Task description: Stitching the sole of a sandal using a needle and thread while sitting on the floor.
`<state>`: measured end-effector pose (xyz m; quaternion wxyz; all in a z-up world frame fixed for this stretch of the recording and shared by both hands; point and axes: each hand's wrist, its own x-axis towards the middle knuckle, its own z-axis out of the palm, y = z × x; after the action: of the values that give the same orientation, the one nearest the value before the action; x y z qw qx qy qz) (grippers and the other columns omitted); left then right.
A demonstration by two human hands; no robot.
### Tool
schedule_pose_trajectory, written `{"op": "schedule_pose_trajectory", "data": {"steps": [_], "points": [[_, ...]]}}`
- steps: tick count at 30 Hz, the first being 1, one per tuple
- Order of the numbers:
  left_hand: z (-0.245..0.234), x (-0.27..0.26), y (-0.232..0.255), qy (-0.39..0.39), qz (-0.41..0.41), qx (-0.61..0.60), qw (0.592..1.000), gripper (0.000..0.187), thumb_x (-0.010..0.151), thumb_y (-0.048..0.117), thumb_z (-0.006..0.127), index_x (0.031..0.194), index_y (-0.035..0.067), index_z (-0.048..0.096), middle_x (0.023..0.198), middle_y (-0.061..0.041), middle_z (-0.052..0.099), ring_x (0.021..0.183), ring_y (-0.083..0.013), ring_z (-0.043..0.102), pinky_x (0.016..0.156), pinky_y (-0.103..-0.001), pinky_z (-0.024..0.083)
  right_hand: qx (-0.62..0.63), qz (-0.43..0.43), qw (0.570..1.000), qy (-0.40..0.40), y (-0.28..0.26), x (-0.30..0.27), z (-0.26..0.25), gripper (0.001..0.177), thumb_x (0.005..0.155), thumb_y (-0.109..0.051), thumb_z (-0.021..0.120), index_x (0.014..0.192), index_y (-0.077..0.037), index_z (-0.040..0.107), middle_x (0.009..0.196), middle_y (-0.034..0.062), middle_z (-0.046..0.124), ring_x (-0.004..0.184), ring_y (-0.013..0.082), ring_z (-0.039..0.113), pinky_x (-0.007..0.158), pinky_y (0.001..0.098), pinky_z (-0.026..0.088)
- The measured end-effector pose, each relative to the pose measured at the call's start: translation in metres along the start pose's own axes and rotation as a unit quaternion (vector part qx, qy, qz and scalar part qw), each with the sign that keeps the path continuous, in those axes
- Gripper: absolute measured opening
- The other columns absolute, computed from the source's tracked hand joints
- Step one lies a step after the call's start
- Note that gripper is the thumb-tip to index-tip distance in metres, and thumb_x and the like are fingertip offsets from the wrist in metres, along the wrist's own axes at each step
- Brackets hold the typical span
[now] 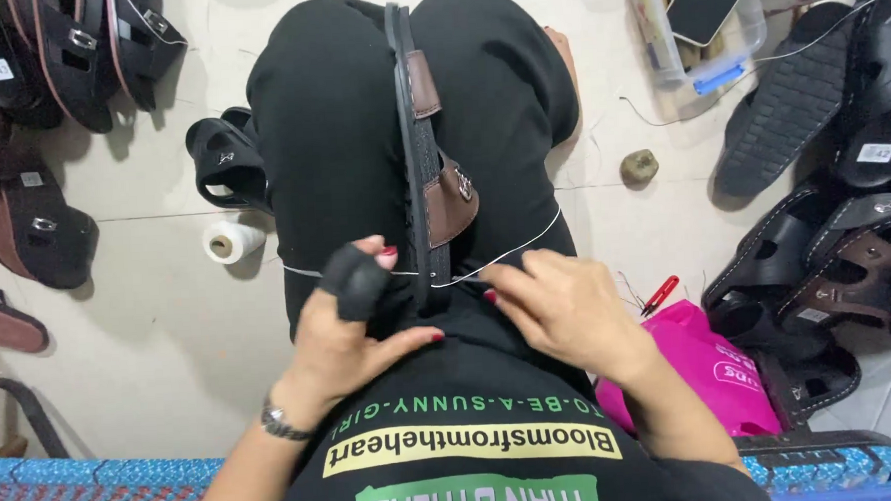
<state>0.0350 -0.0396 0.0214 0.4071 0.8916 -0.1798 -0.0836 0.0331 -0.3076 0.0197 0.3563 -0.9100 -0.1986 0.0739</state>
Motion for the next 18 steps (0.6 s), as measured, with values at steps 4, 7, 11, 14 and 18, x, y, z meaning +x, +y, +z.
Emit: {"op": "schedule_pose_trajectory", "data": {"steps": [4,7,11,14,18], "points": [[0.017,-0.015,-0.007,0.019,-0.134,-0.081,0.987,0.054,0.087,-0.002,0.07,0.137,0.003,0.053,0.107,-0.008,0.07,0.067,-0.0095,0.061,0.059,-0.022,0.053,0.044,0.026,0.998,-0.021,-0.004,0.002,0.0,0.03,0.089,-0.017,0.067,0.117,-0.007,0.063,0.081,0.0042,0.059,0.068,0.0208,0.06,0.059,0.032,0.046],[-0.003,-0.028,-0.032,0.158,-0.09,0.076,0.98,0.036,0.093,-0.005,0.074,0.126,-0.002,0.06,0.086,-0.004,0.06,0.059,-0.0128,0.048,0.055,-0.026,0.042,0.064,-0.002,0.997,-0.03,0.003,-0.005,-0.002,0.039,0.088,-0.007,0.066,0.127,-0.006,0.064,0.075,0.0056,0.048,0.065,0.0215,0.05,0.062,0.0343,0.044],[-0.03,-0.007,-0.02,0.08,-0.118,0.089,0.986,0.063,0.09,-0.002,0.076,0.146,0.001,0.046,0.08,-0.001,0.049,0.067,-0.0133,0.045,0.07,-0.026,0.042,-0.01,-0.053,0.998,-0.032,0.0,-0.001,0.001,0.041,0.093,-0.015,0.064,0.134,-0.016,0.064,0.067,0.0022,0.041,0.051,0.0176,0.044,0.047,0.0329,0.038],[-0.036,0.005,-0.016,0.057,-0.05,0.086,0.993,0.092,0.067,0.023,0.096,0.142,-0.002,0.048,0.158,-0.027,0.03,0.137,-0.0441,0.049,0.116,-0.051,0.044,-0.056,-0.062,0.995,-0.053,-0.001,0.003,0.002,0.038,0.095,-0.02,0.062,0.133,-0.021,0.067,0.067,0.0026,0.042,0.051,0.0179,0.046,0.045,0.0335,0.039],[-0.02,0.02,-0.023,-0.089,0.012,0.183,0.979,0.115,0.055,0.059,0.093,0.151,0.014,0.048,0.165,-0.025,0.02,0.154,-0.0469,0.015,0.123,-0.063,0.007,-0.07,-0.067,0.994,-0.054,-0.005,0.01,0.001,0.04,0.091,-0.018,0.065,0.131,-0.021,0.068,0.067,0.0027,0.043,0.05,0.0182,0.047,0.045,0.0342,0.04]]}}
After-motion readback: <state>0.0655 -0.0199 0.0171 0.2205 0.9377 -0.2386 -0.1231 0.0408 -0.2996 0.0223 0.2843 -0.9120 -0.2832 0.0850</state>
